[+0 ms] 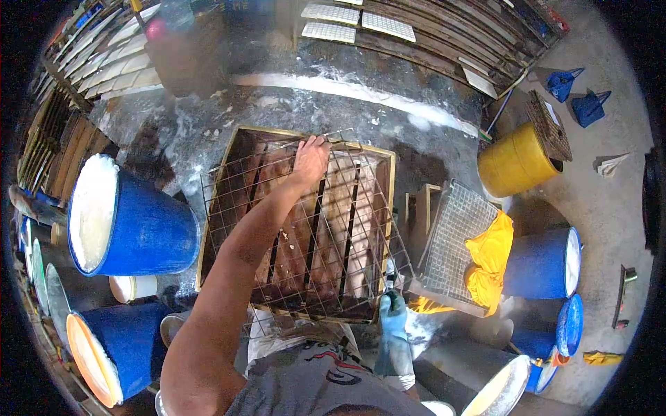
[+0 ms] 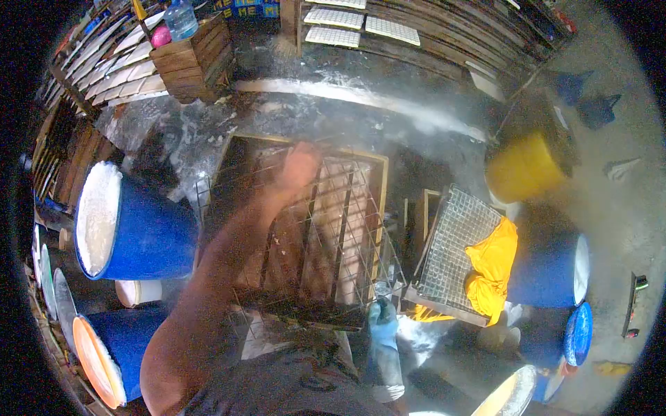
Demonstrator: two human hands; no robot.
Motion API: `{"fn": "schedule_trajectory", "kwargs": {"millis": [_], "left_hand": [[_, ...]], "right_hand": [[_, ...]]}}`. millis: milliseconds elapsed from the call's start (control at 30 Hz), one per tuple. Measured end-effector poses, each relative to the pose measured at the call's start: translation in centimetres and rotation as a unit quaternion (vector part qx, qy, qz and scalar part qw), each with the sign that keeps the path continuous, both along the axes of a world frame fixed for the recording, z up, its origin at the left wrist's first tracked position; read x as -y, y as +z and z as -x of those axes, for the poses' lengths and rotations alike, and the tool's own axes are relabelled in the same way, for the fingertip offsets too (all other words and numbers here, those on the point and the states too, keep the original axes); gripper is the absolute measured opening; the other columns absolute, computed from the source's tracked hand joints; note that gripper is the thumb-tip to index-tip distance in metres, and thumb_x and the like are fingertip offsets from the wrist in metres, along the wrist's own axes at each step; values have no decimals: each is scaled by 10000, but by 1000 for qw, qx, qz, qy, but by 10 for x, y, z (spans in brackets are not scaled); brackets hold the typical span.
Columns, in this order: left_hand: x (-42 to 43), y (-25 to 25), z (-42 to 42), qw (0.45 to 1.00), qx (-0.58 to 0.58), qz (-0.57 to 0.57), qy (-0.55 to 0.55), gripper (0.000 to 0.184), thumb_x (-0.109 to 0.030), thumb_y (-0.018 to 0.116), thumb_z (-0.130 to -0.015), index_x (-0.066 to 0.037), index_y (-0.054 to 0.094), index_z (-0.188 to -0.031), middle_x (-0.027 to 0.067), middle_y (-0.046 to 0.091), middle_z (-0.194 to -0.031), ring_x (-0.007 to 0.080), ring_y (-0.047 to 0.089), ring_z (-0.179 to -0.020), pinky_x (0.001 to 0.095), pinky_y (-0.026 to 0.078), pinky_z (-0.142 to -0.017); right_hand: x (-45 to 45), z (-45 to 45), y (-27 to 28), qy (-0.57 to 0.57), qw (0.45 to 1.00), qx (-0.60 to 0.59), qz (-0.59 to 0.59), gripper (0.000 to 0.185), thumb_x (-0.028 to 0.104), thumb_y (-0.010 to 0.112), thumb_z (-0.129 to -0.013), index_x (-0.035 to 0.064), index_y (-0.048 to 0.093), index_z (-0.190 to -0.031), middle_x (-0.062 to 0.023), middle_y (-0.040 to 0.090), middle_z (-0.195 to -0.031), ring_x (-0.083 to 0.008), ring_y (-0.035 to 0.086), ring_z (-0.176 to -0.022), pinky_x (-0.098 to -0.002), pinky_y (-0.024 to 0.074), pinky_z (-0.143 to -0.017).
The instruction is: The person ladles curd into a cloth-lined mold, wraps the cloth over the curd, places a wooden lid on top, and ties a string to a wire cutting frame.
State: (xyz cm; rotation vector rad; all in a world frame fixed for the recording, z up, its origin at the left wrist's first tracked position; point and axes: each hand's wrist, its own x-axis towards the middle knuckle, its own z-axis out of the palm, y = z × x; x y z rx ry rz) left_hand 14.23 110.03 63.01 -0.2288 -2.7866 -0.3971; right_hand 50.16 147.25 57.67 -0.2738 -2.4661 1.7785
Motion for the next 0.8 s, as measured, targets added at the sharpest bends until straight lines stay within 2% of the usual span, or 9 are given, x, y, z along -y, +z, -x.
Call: {"fn": "schedule_trajectory", "kwargs": {"millis": [100, 333, 433, 500, 567, 633, 667, 700, 800], "left_hand": [[-7, 2, -3, 999, -30, 21, 14, 252, -99, 634, -883, -106, 757, -1103, 86, 666, -1218, 269, 579, -1225, 484, 426, -1042], [-2, -2, -1, 998, -34, 43, -10, 271, -126, 657, -867, -98, 754, -1118, 85, 665, -1229, 250, 573, -1243, 484, 417, -1050], [6, 38, -14, 993, 79, 80, -28, 382, -182, 634, -936, -103, 687, -1305, 106, 655, -1297, 289, 554, -1303, 503, 390, -1125], [18, 79, -44, 980, 193, -6, -51, 526, -272, 571, -1020, -144, 509, -1526, 161, 621, -1392, 354, 526, -1358, 548, 329, -1202], [42, 23, -70, 990, 5, -118, -79, 608, -353, 498, -1072, -201, 329, -1636, 218, 579, -1453, 401, 514, -1375, 603, 255, -1240], [54, 50, -127, 990, 86, -111, 14, 539, -346, 527, -1068, -182, 438, -1574, 210, 594, -1413, 414, 527, -1346, 626, 328, -1175], [67, 54, -160, 988, 61, -139, 5, 500, -278, 585, -1043, -162, 500, -1522, 198, 610, -1377, 408, 555, -1308, 582, 407, -1093], [80, 60, -195, 990, 35, -137, 7, 501, -245, 608, -1028, -152, 510, -1511, 188, 618, -1363, 385, 573, -1282, 546, 434, -1046], [126, 49, -285, 984, 19, -160, 79, 492, -174, 673, -978, -111, 562, -1453, 142, 660, -1279, 323, 651, -1125, 468, 477, -921]], "right_hand": [[5, 1, 21, 8, 996, -3, -94, 276, 212, 644, -1032, -3, 643, -1205, -84, 698, -1070, -166, 650, -984, -316, 526, -897], [5, 3, 15, -8, 996, 48, -68, 209, 201, 640, -1024, 19, 664, -1123, -52, 707, -977, -162, 641, -904, -325, 528, -849], [-4, 5, 14, 21, 988, 14, -155, 236, 224, 639, -1017, 22, 669, -1134, -57, 703, -973, -185, 647, -896, -337, 527, -847], [-11, 6, 10, 12, 997, -3, -81, 301, 293, 642, -1022, 39, 687, -1177, -79, 694, -968, -234, 651, -903, -352, 519, -848], [-26, 7, 20, 9, 996, 67, -62, 309, 261, 603, -1055, 45, 631, -1275, -54, 651, -1105, -174, 630, -969, -338, 540, -832], [-43, 17, -2, 0, 995, -50, 87, 327, 160, 601, -1047, 31, 594, -1347, -61, 641, -1195, -187, 616, -1052, -312, 519, -911], [-66, 19, -36, -97, 993, -42, 53, 328, 116, 612, -1028, 24, 603, -1343, -59, 646, -1204, -183, 616, -1049, -306, 522, -895], [-40, 29, 23, -97, 992, -50, -62, 310, 123, 610, -1028, 9, 619, -1316, -50, 652, -1207, -181, 627, -1023, -320, 537, -869], [-40, 60, 35, -121, 992, -20, -19, 326, 135, 618, -1029, -14, 638, -1319, -95, 664, -1194, -180, 621, -1027, -340, 532, -889]]}}
